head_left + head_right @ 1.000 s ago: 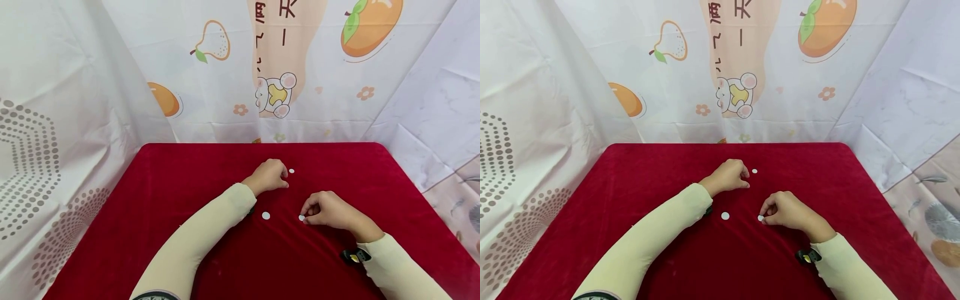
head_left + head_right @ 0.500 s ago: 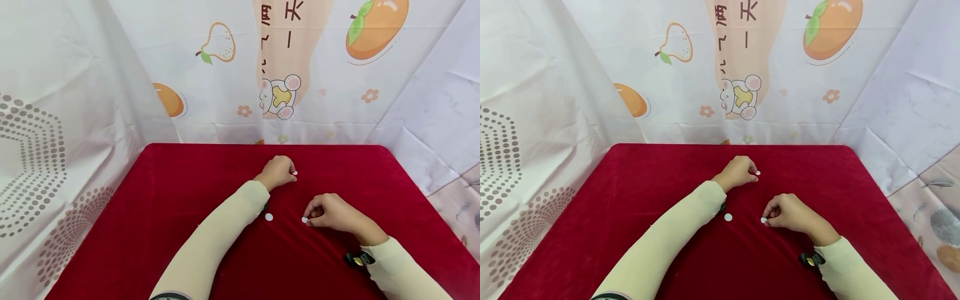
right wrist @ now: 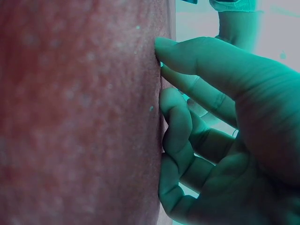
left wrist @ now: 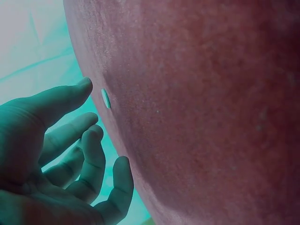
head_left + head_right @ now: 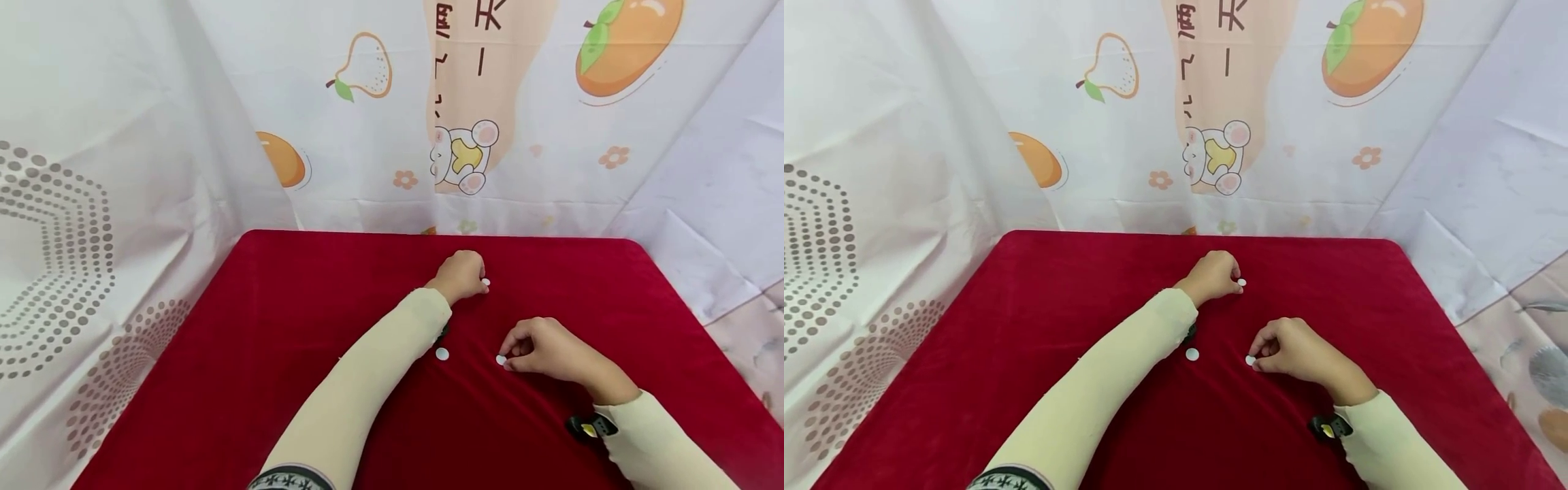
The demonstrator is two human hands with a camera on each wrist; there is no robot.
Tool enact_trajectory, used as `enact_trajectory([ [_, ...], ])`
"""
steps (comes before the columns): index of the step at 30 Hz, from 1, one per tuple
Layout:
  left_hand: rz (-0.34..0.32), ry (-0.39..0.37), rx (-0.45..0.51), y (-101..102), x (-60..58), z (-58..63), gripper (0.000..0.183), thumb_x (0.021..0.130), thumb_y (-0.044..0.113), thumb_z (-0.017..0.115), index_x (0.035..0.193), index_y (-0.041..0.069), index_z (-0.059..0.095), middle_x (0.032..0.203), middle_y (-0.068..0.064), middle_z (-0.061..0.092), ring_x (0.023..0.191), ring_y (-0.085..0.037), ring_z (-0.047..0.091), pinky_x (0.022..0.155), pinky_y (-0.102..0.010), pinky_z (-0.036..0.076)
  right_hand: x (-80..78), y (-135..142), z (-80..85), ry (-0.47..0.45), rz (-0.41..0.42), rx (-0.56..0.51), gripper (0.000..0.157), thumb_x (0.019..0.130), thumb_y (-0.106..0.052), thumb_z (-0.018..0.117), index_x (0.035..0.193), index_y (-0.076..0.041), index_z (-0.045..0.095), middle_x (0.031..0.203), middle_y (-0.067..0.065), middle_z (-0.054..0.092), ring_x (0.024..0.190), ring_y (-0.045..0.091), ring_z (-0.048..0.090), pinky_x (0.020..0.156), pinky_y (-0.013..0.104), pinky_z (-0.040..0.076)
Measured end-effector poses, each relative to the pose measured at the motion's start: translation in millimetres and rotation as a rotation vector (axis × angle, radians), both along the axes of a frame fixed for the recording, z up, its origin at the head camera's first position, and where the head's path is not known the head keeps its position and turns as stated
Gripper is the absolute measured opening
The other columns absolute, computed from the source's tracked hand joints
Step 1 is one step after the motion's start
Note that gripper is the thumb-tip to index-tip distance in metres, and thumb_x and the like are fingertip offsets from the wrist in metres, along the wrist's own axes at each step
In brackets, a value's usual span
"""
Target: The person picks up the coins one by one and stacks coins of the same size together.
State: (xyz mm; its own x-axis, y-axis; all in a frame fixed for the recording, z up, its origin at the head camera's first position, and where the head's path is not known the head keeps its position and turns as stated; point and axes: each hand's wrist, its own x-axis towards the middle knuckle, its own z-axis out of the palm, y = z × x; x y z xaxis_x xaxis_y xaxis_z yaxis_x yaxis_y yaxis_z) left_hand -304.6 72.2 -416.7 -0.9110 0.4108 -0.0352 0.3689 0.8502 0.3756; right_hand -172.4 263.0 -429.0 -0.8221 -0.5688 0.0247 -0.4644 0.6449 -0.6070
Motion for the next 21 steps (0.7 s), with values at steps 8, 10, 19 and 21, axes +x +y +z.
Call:
enact_trajectory([
  [8,-0.011,-0.022,-0.044,0,-4.0,0.1,0.031,0.085,0.032,0.087,0.077,0.014,0.063,0.08,0.001,0.061,0.071,-0.012,0.058,0.06,-0.024,0.048,-1.0,-1,-1.1,-0.001,0.001,0.003,0.017,0.083,-0.015,0.087,0.085,-0.03,0.078,0.081,-0.013,0.068,0.071,0.001,0.06,0.066,0.021,0.053],
  [10,-0.003,-0.03,-0.032,-2,-5.5,-0.7,0.03,0.086,0.032,0.086,0.076,0.014,0.064,0.08,0.001,0.061,0.071,-0.013,0.059,0.06,-0.024,0.048,-1.6,-2,-1.3,-0.002,0.003,0.004,0.017,0.083,-0.015,0.087,0.085,-0.03,0.078,0.081,-0.013,0.068,0.071,0.002,0.06,0.066,0.022,0.053],
  [19,-0.009,-0.051,-0.002,1,-14.5,-7.5,0.024,0.086,0.031,0.086,0.083,0.017,0.067,0.088,0.004,0.063,0.077,-0.012,0.061,0.068,-0.025,0.052,-2.0,1,-3.2,-0.003,-0.004,0.007,0.019,0.082,-0.013,0.087,0.084,-0.03,0.079,0.08,-0.013,0.068,0.071,0.002,0.06,0.065,0.022,0.053],
  [21,-0.007,-0.046,0.003,1,-14.9,-8.5,0.024,0.086,0.031,0.086,0.083,0.017,0.067,0.087,0.005,0.064,0.076,-0.012,0.061,0.068,-0.025,0.052,-1.8,0,-4.0,-0.006,-0.003,0.003,0.019,0.082,-0.013,0.087,0.084,-0.03,0.079,0.081,-0.013,0.068,0.071,0.002,0.06,0.065,0.022,0.053],
])
